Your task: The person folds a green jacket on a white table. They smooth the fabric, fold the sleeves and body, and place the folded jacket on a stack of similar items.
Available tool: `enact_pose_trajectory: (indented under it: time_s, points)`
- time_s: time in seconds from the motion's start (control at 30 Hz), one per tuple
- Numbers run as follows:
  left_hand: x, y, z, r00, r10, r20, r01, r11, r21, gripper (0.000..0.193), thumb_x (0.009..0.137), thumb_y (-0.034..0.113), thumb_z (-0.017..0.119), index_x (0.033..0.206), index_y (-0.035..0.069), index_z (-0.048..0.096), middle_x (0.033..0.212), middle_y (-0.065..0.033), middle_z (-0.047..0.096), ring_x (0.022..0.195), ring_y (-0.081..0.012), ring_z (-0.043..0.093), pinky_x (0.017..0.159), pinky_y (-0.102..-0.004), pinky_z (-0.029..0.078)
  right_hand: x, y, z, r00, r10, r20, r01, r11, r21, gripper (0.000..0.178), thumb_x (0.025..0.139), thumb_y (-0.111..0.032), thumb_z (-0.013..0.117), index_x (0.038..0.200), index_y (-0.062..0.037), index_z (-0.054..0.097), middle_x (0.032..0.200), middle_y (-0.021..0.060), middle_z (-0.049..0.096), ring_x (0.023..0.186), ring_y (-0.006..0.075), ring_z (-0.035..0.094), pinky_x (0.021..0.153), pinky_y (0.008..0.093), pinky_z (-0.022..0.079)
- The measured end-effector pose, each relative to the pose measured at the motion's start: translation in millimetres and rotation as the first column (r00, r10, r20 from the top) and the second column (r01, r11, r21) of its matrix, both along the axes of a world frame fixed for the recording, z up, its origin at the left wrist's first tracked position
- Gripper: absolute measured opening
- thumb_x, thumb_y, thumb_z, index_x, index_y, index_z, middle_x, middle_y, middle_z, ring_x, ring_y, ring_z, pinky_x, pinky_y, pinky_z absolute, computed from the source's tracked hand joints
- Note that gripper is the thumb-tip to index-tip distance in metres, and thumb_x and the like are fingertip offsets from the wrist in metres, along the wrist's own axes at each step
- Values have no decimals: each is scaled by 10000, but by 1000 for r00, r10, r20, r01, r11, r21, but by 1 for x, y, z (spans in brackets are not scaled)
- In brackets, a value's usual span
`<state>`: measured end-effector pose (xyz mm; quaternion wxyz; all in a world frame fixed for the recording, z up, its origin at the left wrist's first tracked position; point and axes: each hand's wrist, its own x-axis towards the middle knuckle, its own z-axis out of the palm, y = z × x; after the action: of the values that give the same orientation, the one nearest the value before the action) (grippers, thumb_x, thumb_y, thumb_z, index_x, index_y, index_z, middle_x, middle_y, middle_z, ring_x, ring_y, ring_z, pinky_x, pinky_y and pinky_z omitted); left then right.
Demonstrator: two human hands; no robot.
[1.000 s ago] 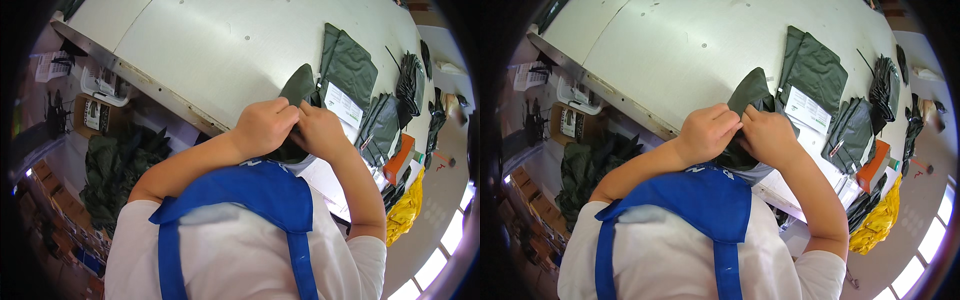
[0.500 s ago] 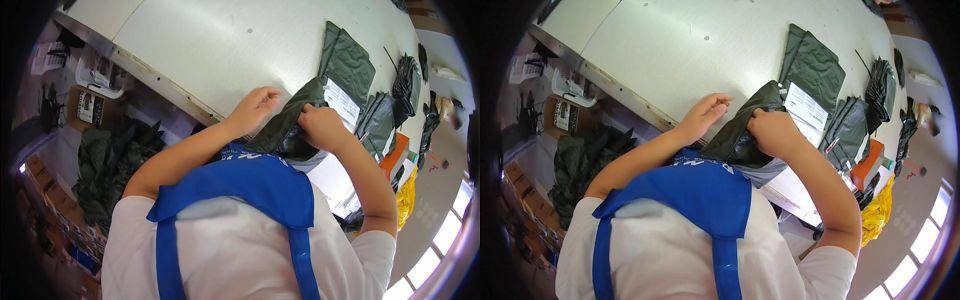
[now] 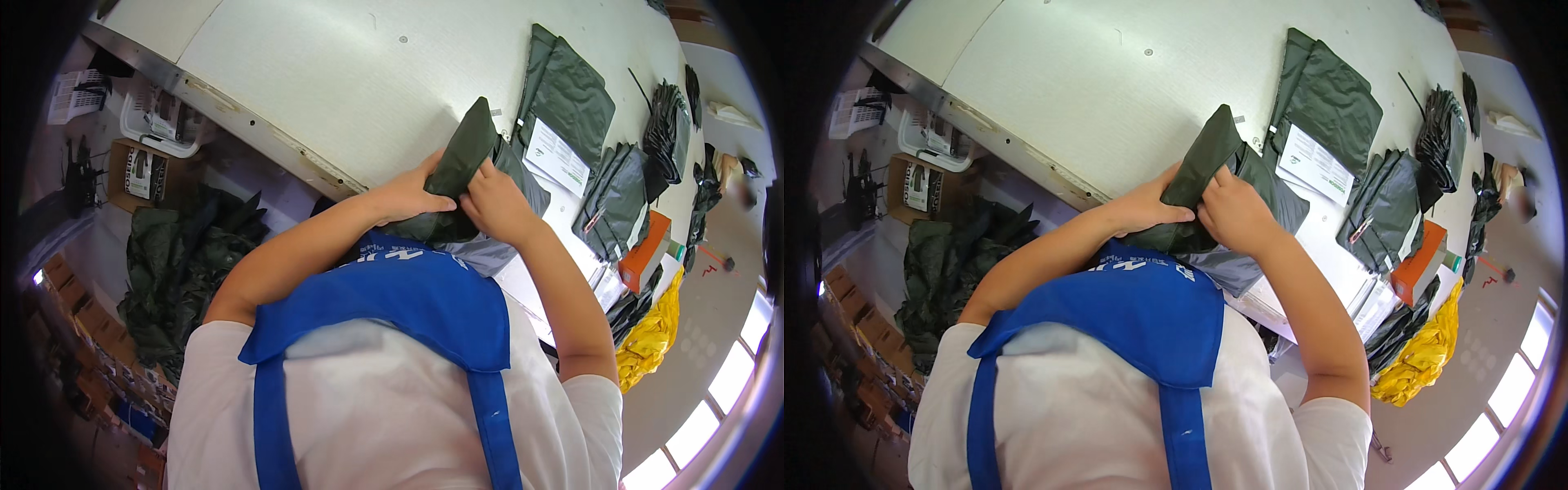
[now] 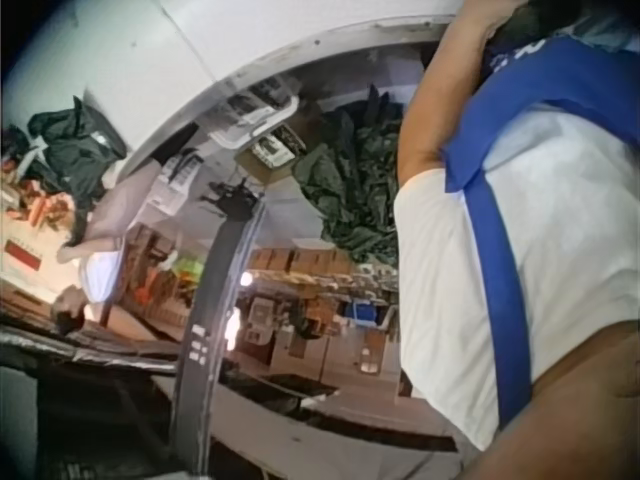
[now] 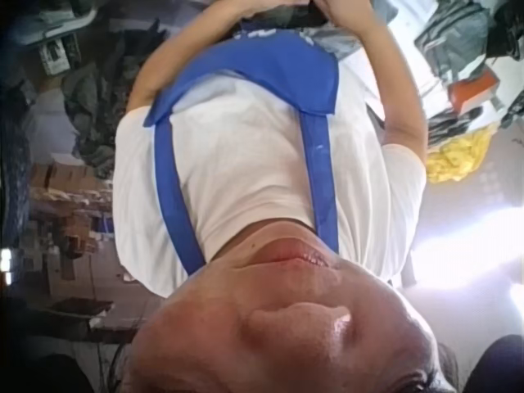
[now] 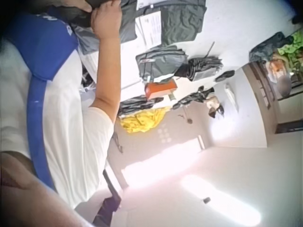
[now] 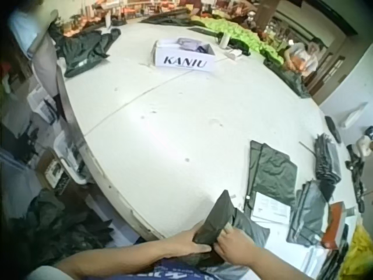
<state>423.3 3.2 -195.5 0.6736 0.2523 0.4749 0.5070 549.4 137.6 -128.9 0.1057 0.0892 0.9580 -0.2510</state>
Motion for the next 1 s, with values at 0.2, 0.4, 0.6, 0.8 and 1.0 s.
enact_pose_trajectory:
  time_s: [0.2, 0.4, 0.6, 0.8, 1.0]
  points:
    - [1, 1, 1, 945, -86, -314, 27, 982, -187, 938, 730, 172, 727, 1482, 95, 171, 1387, -225, 399, 1278, -326, 410, 1000, -392, 393, -2, -8, -42, 981, -195, -2, 192, 966, 171, 317, 778, -37, 568, 1086, 18, 521, 1164, 193, 534, 852, 342, 617, 693, 404, 535]
    - [-2, -11, 0, 565, 6, -825, -69, 997, -40, 907, 720, 211, 726, 1462, 113, 214, 1097, -224, 531, 1075, -387, 528, 911, -404, 452, -1, -28, -44, 857, -351, -377, 372, 928, -18, 439, 809, 16, 568, 1243, -11, 508, 1306, 204, 509, 940, 321, 652, 781, 358, 545]
    - [-13, 9, 0, 316, 349, -882, -97, 937, 336, 394, 796, 135, 645, 1168, 72, 534, 989, -150, 549, 899, -339, 571, 758, -396, 490, 13, -20, -46, 792, -397, -465, 404, 910, -88, 424, 827, 17, 586, 1248, 4, 537, 1298, 210, 515, 1178, 354, 521, 984, 399, 426]
    - [-15, 31, 5, 280, 344, -896, -73, 938, 337, 92, 866, 131, 562, 832, 62, 512, 730, -140, 585, 673, -348, 586, 575, -446, 465, -2, -30, -48, 887, -336, -315, 402, 899, 173, 568, 831, -245, 645, 1328, -29, 475, 1436, 136, 405, 1315, 302, 389, 1015, 411, 354]
    - [-8, 32, -4, 334, 315, -888, -2, 943, 334, 118, 863, 126, 557, 813, 39, 495, 717, -167, 583, 666, -371, 578, 576, -468, 454, -10, -40, -73, 970, -226, -88, 243, 883, 402, 572, 857, -338, 550, 1343, -49, 463, 1484, 105, 345, 1371, 290, 299, 1096, 423, 237]
